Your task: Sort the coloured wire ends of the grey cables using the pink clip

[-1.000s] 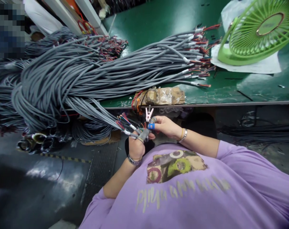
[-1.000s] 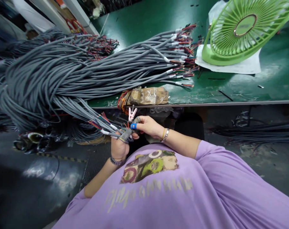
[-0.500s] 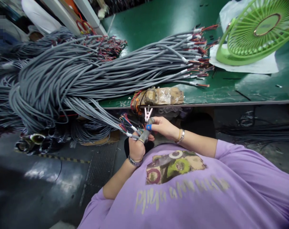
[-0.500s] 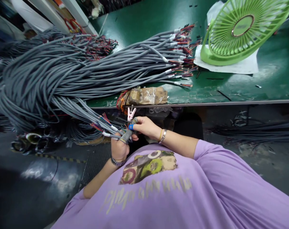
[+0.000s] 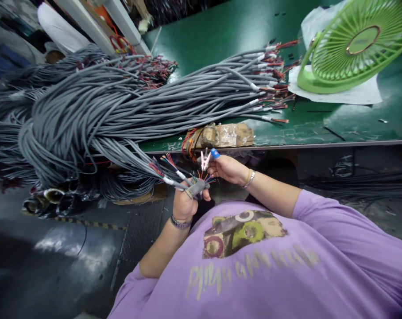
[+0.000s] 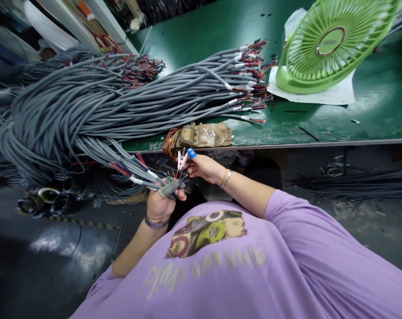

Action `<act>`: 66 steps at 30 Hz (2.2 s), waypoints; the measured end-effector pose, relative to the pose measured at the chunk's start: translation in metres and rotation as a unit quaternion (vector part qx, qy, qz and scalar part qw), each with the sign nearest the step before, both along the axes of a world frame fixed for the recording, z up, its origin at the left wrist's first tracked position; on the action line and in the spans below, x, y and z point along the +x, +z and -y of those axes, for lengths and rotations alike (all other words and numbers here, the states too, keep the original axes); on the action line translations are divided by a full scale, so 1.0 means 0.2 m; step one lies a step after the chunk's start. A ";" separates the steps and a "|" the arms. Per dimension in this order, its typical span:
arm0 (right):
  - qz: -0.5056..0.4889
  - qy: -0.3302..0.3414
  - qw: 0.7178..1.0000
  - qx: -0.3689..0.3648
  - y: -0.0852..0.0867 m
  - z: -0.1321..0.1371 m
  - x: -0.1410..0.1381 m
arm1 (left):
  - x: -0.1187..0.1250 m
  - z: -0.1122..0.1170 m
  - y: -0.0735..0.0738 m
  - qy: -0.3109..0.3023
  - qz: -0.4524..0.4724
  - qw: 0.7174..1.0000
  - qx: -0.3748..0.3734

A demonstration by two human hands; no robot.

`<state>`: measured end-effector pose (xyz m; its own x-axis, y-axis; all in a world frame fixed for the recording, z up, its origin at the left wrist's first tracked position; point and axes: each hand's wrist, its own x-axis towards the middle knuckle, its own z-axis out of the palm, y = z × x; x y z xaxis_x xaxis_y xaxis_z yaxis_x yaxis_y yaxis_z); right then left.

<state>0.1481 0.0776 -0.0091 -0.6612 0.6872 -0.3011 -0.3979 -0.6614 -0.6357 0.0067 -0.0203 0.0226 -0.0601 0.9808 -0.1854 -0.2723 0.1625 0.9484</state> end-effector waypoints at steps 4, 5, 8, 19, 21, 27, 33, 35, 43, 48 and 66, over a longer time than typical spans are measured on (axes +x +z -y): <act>-0.035 -0.006 0.999 0.018 0.02 -0.01 -0.05 | -0.03 -0.05 0.02 -0.051 0.021 0.998 -0.035; -0.042 -0.012 0.999 0.013 0.02 -0.01 -0.05 | -0.04 -0.06 0.02 -0.058 0.023 0.997 -0.044; -0.056 -0.040 0.998 -0.015 0.03 0.01 -0.07 | -0.04 -0.08 0.02 -0.070 0.020 0.995 -0.064; -0.063 -0.084 0.994 -0.039 0.03 0.02 -0.11 | -0.01 -0.09 0.00 -0.051 -0.002 0.994 -0.099; -0.066 -0.053 0.995 -0.047 0.02 0.03 -0.09 | -0.02 -0.08 -0.01 -0.048 -0.002 0.994 -0.094; -0.059 -0.003 0.997 -0.053 0.03 0.03 -0.05 | -0.02 -0.04 -0.01 -0.037 -0.011 0.998 -0.053; -0.055 -0.053 0.997 0.027 0.03 0.04 -0.05 | 0.03 -0.01 0.00 0.035 -0.016 0.999 0.006; -0.052 -0.075 0.995 0.043 0.02 0.04 -0.06 | 0.05 -0.01 0.00 0.046 -0.017 0.999 0.021; -0.017 -0.107 0.992 0.070 -0.03 0.02 -0.11 | 0.06 -0.05 -0.02 0.042 -0.014 0.999 0.022; -0.026 -0.098 0.995 0.011 0.04 0.02 -0.13 | 0.06 -0.06 -0.04 0.043 -0.016 0.999 0.018; -0.055 -0.007 0.997 -0.046 0.04 0.03 -0.06 | 0.07 0.03 -0.04 0.077 -0.039 0.996 0.039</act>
